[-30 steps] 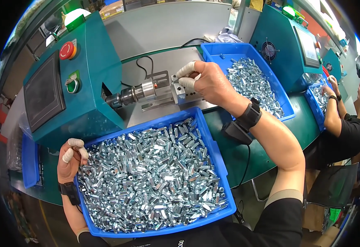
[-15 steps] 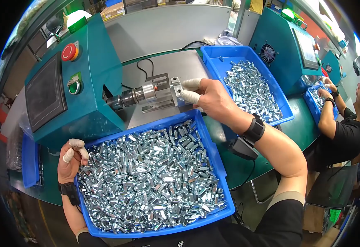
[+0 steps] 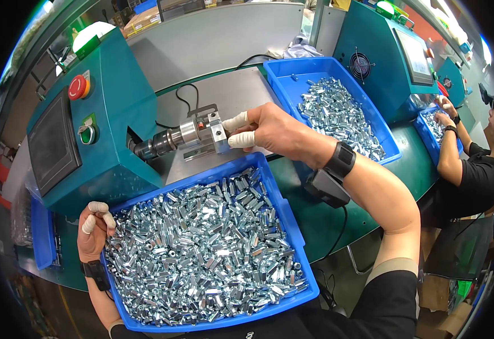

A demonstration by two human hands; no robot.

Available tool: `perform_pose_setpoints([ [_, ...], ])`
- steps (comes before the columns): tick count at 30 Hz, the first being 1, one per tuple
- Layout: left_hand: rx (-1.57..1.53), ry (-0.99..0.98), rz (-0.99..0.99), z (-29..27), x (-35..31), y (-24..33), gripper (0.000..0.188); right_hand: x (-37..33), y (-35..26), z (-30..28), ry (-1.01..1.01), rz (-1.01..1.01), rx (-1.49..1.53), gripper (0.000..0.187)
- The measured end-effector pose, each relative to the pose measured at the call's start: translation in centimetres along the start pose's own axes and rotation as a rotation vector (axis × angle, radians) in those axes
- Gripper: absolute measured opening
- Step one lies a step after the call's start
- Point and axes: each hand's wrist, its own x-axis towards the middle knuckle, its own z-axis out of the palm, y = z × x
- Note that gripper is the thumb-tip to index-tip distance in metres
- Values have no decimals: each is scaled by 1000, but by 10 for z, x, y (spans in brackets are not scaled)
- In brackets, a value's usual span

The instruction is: The person picks up a metal component from a blue bin, places it into the machine's fixture, and then removes it and places it into a separate blue bin after the machine cycles.

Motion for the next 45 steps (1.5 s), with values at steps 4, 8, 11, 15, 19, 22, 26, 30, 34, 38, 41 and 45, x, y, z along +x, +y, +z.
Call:
perform_pose_setpoints([
  [4,56,43,22,2,0,-2,50,5,-10,-6,-104,-43,-136,42],
  [8,0,32,5,-3,-2,-2,49,12,-6,-10,-178,-81,-88,42],
  [11,-12,51,1,-3,-1,-4,49,17,-2,-16,-231,-199,-190,41],
  [15,41,57,18,0,0,-2,48,22,-3,-16,-275,-198,-162,40],
  [19,-12,72,3,-6,0,-5,48,20,5,-17,-256,-272,-171,42],
  [22,-5,64,4,-6,-2,-4,48,22,10,-15,-253,-295,-150,42],
  [26,-7,56,5,-8,-3,-7,47,20,9,-15,-252,-272,-118,41],
  [30,-6,48,14,-9,-2,-7,47,22,10,-15,-260,-254,-93,40],
  [34,29,50,25,-5,-1,-7,46,24,13,-14,-271,-265,-71,39],
  [38,45,57,24,-1,-1,-5,46,26,14,-14,-278,-286,-70,37],
  [41,44,53,27,-1,0,-4,47,26,13,-16,-275,-261,-76,36],
  [45,44,46,35,-3,-2,-7,48,25,11,-17,-252,-184,-82,33],
])
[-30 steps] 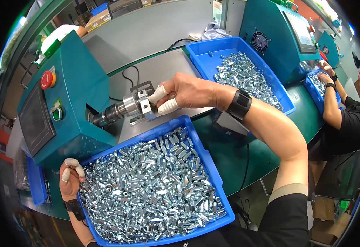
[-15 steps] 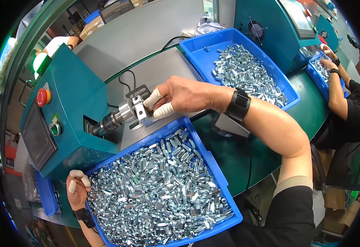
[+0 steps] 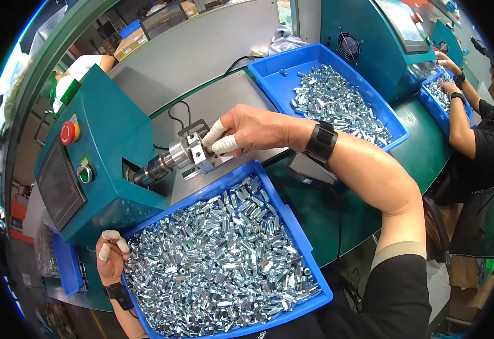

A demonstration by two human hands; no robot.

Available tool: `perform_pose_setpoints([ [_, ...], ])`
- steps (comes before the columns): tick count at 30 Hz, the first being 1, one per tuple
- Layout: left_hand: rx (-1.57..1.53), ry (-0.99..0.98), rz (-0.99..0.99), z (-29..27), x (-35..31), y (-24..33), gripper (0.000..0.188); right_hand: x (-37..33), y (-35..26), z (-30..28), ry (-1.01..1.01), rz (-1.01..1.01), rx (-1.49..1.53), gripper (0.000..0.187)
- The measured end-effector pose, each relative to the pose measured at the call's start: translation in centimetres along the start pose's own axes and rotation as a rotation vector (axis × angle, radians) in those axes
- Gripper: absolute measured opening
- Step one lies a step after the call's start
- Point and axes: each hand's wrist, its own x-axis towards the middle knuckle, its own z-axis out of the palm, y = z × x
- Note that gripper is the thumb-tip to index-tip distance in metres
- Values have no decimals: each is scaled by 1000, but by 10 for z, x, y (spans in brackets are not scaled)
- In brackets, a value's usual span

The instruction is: The person picks up a metal component from a blue bin, places it into the machine's fixture, and then removes it and places it into a separate blue bin after the machine cycles.

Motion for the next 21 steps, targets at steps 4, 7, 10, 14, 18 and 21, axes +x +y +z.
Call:
perform_pose_setpoints([
  [4,6,-4,6,-2,-2,-1,49,-3,-12,1,112,111,6,33],
  [7,14,-6,16,0,-4,2,50,-8,-19,-1,263,291,26,36],
  [10,30,-62,17,4,1,5,48,-8,-10,-9,549,306,53,45],
  [14,30,-63,16,0,-2,4,49,-1,-36,20,492,89,-641,49],
  [18,-34,-107,12,-1,2,3,46,12,-35,25,495,119,-1069,47],
  [21,-25,-103,14,2,1,5,46,8,-47,27,537,107,-1085,44],
])
